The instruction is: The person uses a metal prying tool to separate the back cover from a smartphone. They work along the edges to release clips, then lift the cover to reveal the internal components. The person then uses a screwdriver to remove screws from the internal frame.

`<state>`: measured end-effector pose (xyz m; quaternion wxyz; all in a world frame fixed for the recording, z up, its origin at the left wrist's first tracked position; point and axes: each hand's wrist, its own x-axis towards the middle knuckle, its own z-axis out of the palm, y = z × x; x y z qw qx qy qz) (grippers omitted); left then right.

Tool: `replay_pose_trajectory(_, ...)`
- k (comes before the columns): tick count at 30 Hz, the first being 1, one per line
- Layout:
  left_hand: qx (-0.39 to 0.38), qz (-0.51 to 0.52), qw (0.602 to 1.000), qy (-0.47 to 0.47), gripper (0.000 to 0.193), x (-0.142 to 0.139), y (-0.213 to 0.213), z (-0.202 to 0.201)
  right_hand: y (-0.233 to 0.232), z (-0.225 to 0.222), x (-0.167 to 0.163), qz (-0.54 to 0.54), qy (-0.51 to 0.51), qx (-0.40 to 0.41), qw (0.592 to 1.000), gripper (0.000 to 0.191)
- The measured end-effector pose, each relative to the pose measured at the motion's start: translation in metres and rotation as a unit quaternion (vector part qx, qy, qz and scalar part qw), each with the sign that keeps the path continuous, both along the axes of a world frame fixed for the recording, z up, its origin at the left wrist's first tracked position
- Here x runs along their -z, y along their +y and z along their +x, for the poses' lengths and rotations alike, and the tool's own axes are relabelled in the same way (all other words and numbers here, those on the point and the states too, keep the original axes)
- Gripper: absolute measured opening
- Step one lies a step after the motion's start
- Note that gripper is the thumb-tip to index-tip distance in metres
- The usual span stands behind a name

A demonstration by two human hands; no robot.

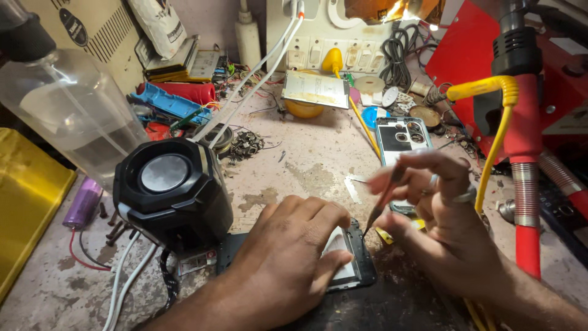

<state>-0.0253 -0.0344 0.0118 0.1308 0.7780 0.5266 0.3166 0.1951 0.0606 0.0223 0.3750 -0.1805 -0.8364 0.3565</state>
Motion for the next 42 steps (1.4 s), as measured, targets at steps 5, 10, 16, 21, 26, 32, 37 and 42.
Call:
replay_pose_trajectory(5,-0.01,0.035,0.999,0.019,0.034,0.005,0.0,0.005,-0.003,-0.002,-0.006,-0.073,0.047,-0.017,0.996,0.055)
replay_pose_trajectory(10,0.003,0.015,1.0,-0.018,0.029,0.005,0.0,0.005,0.0,0.001,0.003,-0.057,0.056,-0.025,0.996,0.066)
replay_pose_trajectory(16,0.0,0.001,0.999,-0.035,0.029,0.005,0.003,0.004,0.002,0.01,0.005,0.049,0.017,-0.004,0.999,0.06)
replay_pose_trajectory(21,-0.009,-0.021,0.999,-0.024,0.033,0.002,0.009,0.003,0.002,0.004,0.004,-0.031,0.022,-0.015,0.999,0.053)
replay_pose_trajectory(26,-0.037,-0.15,0.988,-0.011,0.025,-0.016,0.036,0.005,0.003,0.003,0.008,0.051,0.041,-0.038,0.997,0.067)
replay_pose_trajectory(32,-0.075,-0.1,0.992,-0.025,0.017,-0.01,0.034,0.014,0.002,0.005,0.007,0.043,0.051,-0.013,0.998,0.068)
replay_pose_trajectory(37,-0.05,-0.026,0.997,-0.043,0.014,-0.001,0.029,0.013,0.0,0.003,0.003,0.033,0.021,-0.042,0.998,0.063)
replay_pose_trajectory(42,-0.047,0.001,0.998,-0.037,0.015,0.001,0.027,0.014,-0.001,-0.001,0.007,0.075,0.008,-0.001,0.997,0.07)
